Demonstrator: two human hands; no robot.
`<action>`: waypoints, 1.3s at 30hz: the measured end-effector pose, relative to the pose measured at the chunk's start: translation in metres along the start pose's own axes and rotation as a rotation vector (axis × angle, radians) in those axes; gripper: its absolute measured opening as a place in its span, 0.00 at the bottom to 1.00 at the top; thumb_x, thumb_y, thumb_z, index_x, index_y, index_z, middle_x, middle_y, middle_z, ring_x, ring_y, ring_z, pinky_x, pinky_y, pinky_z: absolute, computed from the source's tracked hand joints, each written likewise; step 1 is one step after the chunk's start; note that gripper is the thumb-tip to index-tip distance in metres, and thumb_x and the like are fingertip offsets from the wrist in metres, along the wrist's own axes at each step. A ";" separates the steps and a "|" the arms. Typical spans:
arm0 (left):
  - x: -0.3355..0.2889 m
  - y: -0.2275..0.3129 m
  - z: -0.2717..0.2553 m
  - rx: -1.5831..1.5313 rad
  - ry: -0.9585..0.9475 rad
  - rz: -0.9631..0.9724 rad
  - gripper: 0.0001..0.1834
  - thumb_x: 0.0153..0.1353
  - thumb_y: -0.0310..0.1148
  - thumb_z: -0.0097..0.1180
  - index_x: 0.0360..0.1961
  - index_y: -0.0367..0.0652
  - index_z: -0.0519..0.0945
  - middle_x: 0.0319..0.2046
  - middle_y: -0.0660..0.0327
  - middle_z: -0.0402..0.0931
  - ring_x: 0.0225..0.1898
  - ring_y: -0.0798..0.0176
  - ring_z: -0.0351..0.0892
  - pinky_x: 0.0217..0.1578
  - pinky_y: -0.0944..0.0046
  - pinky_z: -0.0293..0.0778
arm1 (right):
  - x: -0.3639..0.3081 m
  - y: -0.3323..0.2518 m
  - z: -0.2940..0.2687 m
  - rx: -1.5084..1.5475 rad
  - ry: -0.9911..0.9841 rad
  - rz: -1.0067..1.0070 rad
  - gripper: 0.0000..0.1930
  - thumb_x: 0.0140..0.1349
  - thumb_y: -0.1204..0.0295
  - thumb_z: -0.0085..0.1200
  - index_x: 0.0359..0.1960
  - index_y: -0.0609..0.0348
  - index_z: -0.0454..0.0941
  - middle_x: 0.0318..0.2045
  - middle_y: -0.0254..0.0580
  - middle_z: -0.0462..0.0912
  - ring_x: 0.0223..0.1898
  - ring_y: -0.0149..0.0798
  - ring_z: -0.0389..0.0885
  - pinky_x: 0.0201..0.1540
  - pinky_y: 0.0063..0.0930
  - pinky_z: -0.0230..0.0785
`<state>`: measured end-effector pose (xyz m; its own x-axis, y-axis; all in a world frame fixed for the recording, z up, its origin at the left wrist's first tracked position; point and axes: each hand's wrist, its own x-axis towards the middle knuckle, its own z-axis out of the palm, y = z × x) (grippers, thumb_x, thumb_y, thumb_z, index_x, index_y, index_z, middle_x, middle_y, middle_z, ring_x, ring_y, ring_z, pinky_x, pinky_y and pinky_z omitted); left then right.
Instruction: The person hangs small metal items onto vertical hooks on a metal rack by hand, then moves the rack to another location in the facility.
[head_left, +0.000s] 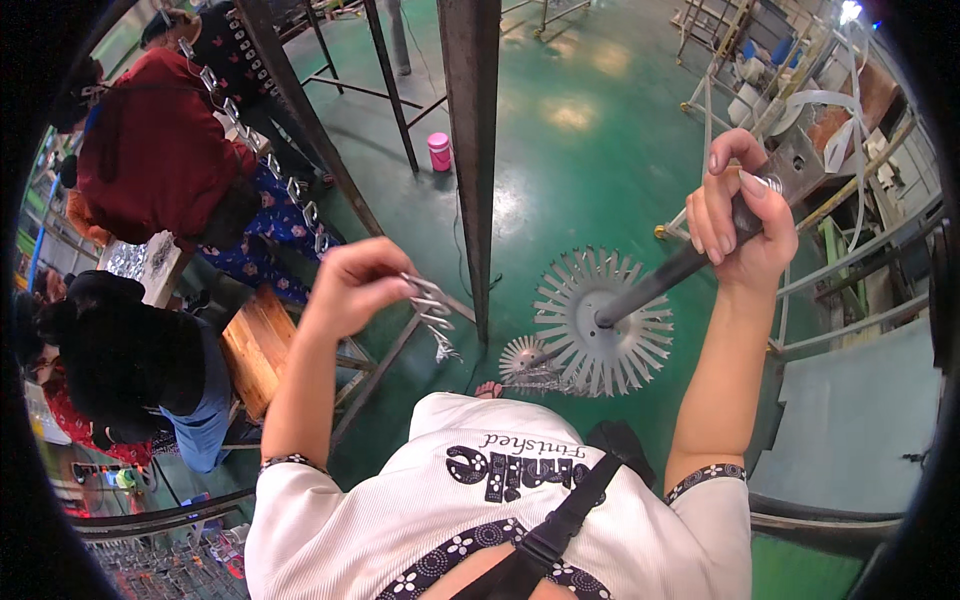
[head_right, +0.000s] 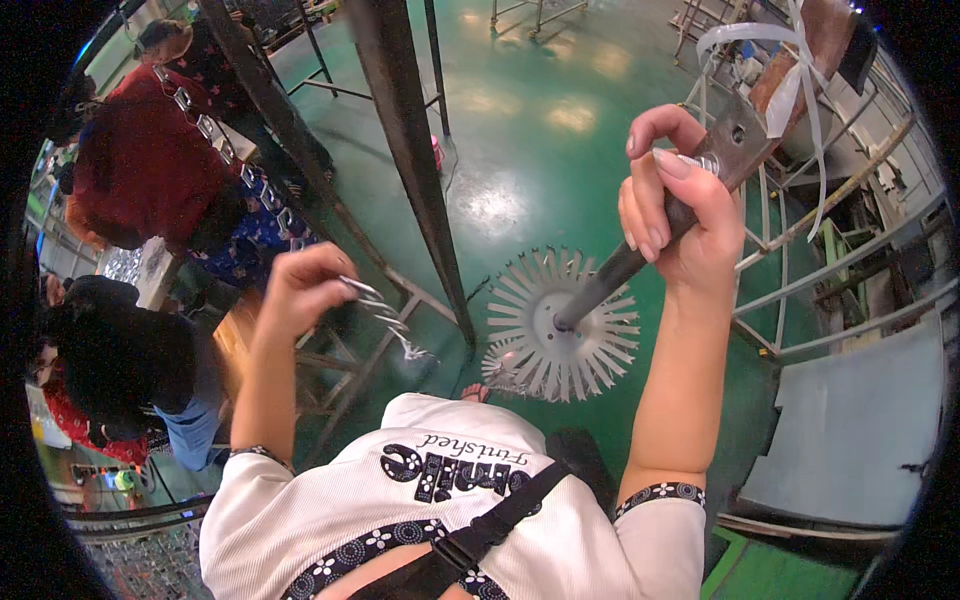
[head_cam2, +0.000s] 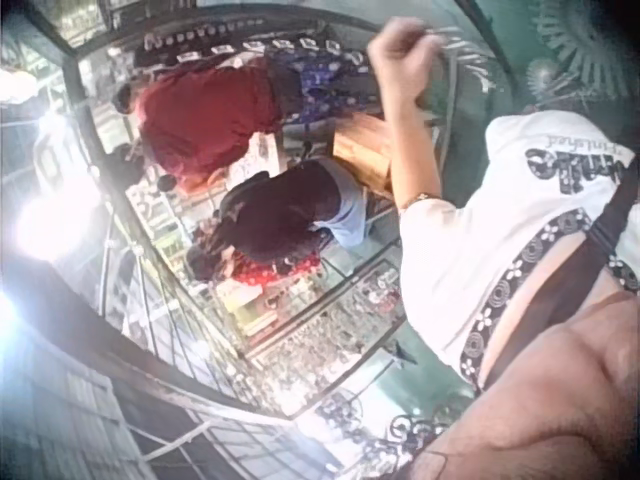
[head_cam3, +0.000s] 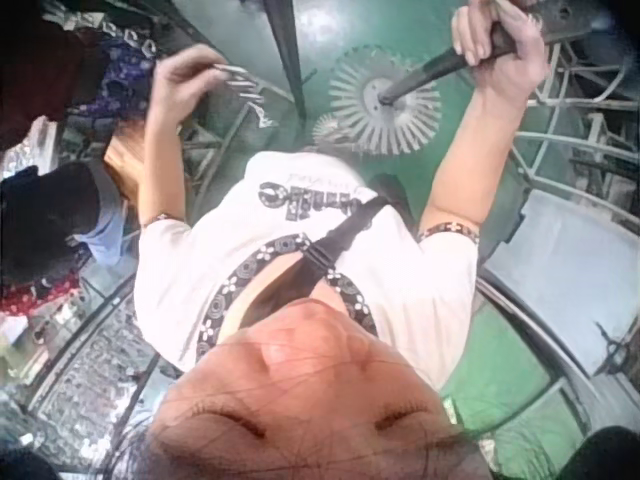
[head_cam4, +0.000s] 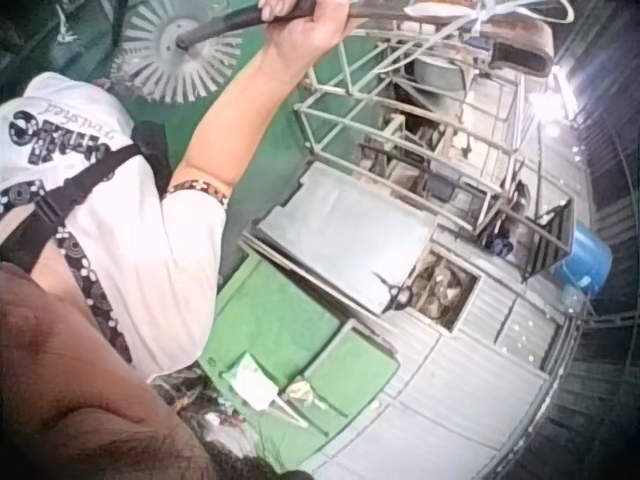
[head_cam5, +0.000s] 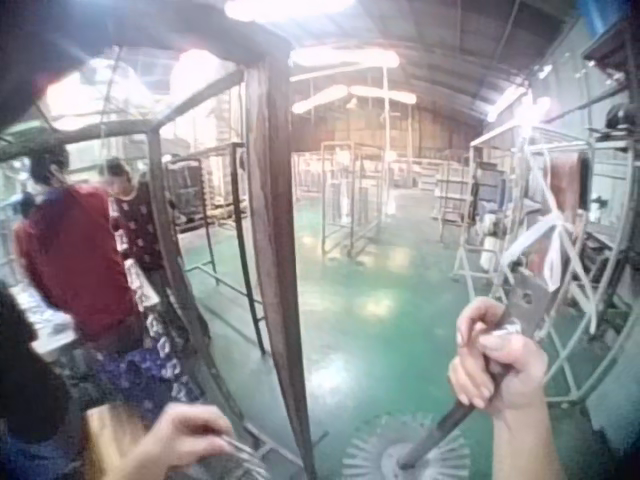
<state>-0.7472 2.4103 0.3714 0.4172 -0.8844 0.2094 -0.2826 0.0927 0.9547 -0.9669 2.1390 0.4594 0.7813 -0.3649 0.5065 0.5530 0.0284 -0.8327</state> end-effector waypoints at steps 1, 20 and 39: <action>-0.003 -0.016 0.010 0.012 -0.041 -0.007 0.05 0.46 0.17 0.57 0.27 0.34 0.75 0.24 0.65 0.73 0.27 0.76 0.71 0.27 0.77 0.66 | 0.000 0.000 0.000 0.012 -0.033 0.004 0.14 0.55 0.66 0.40 0.34 0.66 0.61 0.05 0.30 0.59 0.03 0.25 0.55 0.09 0.17 0.52; -0.007 -0.090 0.116 0.182 -0.411 0.097 0.09 0.43 0.24 0.61 0.29 0.37 0.76 0.25 0.57 0.74 0.27 0.57 0.73 0.26 0.64 0.68 | 0.004 -0.002 0.004 0.161 -0.213 0.030 0.14 0.53 0.70 0.40 0.33 0.72 0.61 0.05 0.34 0.61 0.04 0.27 0.55 0.09 0.18 0.50; 0.005 -0.054 0.051 0.455 -0.124 0.017 0.13 0.41 0.23 0.63 0.32 0.39 0.78 0.26 0.60 0.76 0.26 0.68 0.73 0.24 0.71 0.68 | 0.005 0.014 -0.018 -0.019 -0.053 0.036 0.16 0.57 0.65 0.36 0.36 0.69 0.61 0.05 0.29 0.59 0.04 0.25 0.55 0.12 0.18 0.52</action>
<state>-0.7739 2.3781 0.3103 0.3105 -0.9352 0.1704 -0.6497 -0.0779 0.7562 -0.9606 2.1211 0.4465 0.8151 -0.3141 0.4869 0.5191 0.0225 -0.8544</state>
